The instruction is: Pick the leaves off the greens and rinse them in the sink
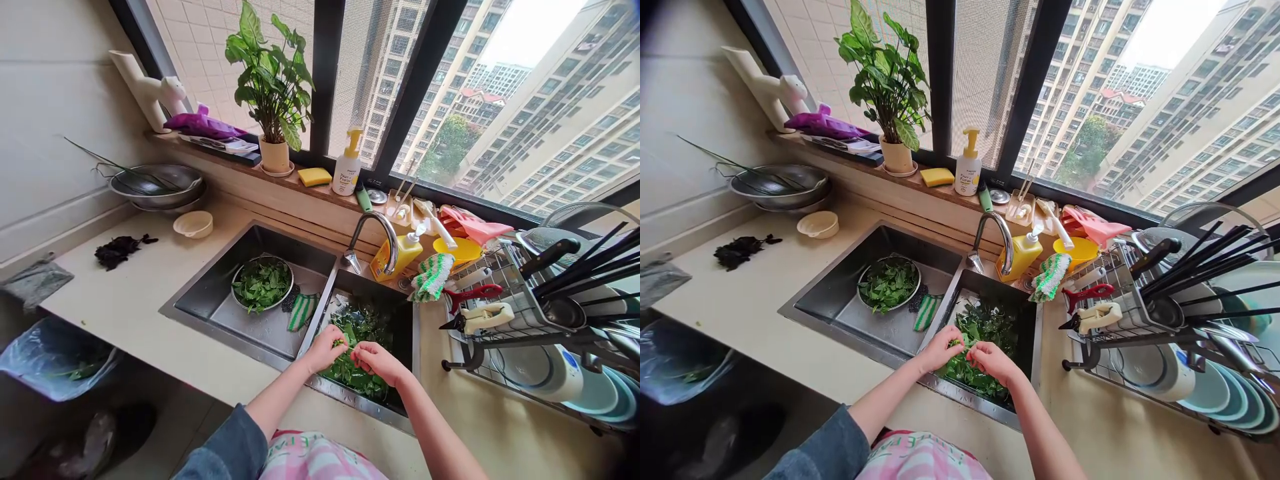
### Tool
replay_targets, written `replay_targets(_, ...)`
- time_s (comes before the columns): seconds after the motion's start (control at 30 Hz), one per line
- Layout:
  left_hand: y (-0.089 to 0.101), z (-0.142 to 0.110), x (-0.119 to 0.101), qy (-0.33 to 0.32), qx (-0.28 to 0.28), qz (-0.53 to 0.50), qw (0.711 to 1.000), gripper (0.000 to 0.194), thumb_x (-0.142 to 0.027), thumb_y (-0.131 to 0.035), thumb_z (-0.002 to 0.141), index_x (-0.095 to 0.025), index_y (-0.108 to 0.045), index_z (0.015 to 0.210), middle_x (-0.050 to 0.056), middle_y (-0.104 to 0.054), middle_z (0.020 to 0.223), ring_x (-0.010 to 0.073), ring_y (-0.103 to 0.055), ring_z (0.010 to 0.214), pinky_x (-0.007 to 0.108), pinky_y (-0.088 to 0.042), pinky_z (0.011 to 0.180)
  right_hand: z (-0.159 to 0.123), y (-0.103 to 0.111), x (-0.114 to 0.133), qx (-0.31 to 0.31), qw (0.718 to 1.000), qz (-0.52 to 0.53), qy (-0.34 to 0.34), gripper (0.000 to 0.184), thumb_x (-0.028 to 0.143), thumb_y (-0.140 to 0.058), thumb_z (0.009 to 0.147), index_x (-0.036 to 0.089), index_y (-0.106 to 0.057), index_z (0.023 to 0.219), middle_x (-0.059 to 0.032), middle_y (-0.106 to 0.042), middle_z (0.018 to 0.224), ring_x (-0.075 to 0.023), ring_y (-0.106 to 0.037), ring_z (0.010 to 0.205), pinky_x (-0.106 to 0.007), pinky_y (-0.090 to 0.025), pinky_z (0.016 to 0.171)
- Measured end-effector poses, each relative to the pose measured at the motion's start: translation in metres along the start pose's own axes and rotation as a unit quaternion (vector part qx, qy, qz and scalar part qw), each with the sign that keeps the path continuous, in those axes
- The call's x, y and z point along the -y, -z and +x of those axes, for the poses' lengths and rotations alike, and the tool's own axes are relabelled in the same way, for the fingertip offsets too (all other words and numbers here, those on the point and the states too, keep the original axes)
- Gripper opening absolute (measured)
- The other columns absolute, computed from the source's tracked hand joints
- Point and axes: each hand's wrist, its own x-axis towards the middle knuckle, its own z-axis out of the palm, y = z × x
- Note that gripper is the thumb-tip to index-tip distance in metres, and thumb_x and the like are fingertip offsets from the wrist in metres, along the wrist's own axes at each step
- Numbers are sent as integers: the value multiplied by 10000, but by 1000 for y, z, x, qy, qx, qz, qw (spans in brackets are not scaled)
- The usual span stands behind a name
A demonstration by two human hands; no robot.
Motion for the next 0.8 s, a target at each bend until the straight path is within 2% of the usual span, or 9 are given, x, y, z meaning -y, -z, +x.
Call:
replay_targets(0.1, -4, 2, -2, 45, 45, -19, 998, 174, -245, -505, 736, -158, -645, 791, 16, -625, 786, 143, -538, 748, 243, -407, 702, 12, -5, -12, -126, 983, -121, 56, 198, 288, -401, 741, 176, -509, 619, 26, -476, 545, -91, -353, 495, -206, -246, 466)
replay_targets(0.17, -8, 2, -4, 83, 73, -44, 993, 210, -261, -488, 735, -140, -648, 796, 8, -626, 720, 128, -523, 655, 226, -394, 616, 21, -7, -18, -265, 942, -185, 88, 210, 280, -383, 744, 187, -470, 578, 23, -450, 528, -109, -366, 524, -218, -262, 490)
replay_targets(0.23, -12, 2, -5, 114, 96, -66, 987, 234, -271, -489, 723, -119, -651, 794, 4, -613, 661, 116, -501, 583, 215, -372, 553, 28, -7, -21, -376, 907, -174, 80, 232, 301, -352, 769, 193, -464, 596, 19, -450, 541, -120, -377, 535, -224, -277, 500)
replay_targets(0.27, -13, 2, -6, 121, 103, -66, 985, 237, -271, -494, 715, -112, -654, 787, 4, -610, 645, 114, -497, 568, 213, -363, 540, 29, -7, -22, -397, 903, -146, 72, 249, 317, -333, 785, 194, -472, 618, 18, -455, 549, -123, -386, 535, -224, -287, 500)
replay_targets(0.3, -13, 3, -6, 121, 104, -54, 986, 234, -271, -503, 704, -109, -658, 774, 7, -613, 644, 118, -503, 574, 213, -361, 540, 30, -7, -21, -389, 911, -118, 73, 266, 336, -322, 800, 192, -482, 643, 18, -463, 558, -124, -397, 535, -221, -297, 499)
replay_targets(0.37, -12, 3, -8, 112, 97, 2, 989, 219, -272, -526, 686, -110, -664, 736, 19, -629, 668, 138, -531, 630, 221, -369, 568, 27, -8, -19, -310, 940, -97, 103, 270, 374, -353, 809, 189, -498, 677, 22, -482, 581, -122, -416, 542, -215, -313, 502)
replay_targets(0.47, -8, 5, -15, 102, 120, 109, 981, 193, -248, -537, 668, -124, -673, 724, 36, -648, 681, 170, -561, 675, 239, -390, 602, 18, -10, -12, -197, 951, -180, 157, 222, 366, -445, 793, 185, -510, 682, 19, -509, 624, -119, -430, 576, -210, -316, 524)
replay_targets(0.67, -4, 11, -36, 109, 168, 245, 949, 147, -179, -565, 633, -161, -677, 725, 93, -669, 716, 234, -612, 721, 303, -455, 663, 8, -7, -3, -118, 878, -442, 140, 131, 187, -431, 787, 184, -521, 692, -32, -555, 719, -146, -495, 652, -237, -305, 574)
replay_targets(0.8, -3, 16, -41, 90, 137, 250, 954, 158, -155, -577, 642, -134, -689, 752, 160, -664, 738, 294, -624, 751, 379, -470, 696, 11, -13, -1, -138, 848, -497, 118, 115, 148, -415, 773, 194, -519, 755, -48, -563, 719, -155, -502, 626, -248, -270, 547)
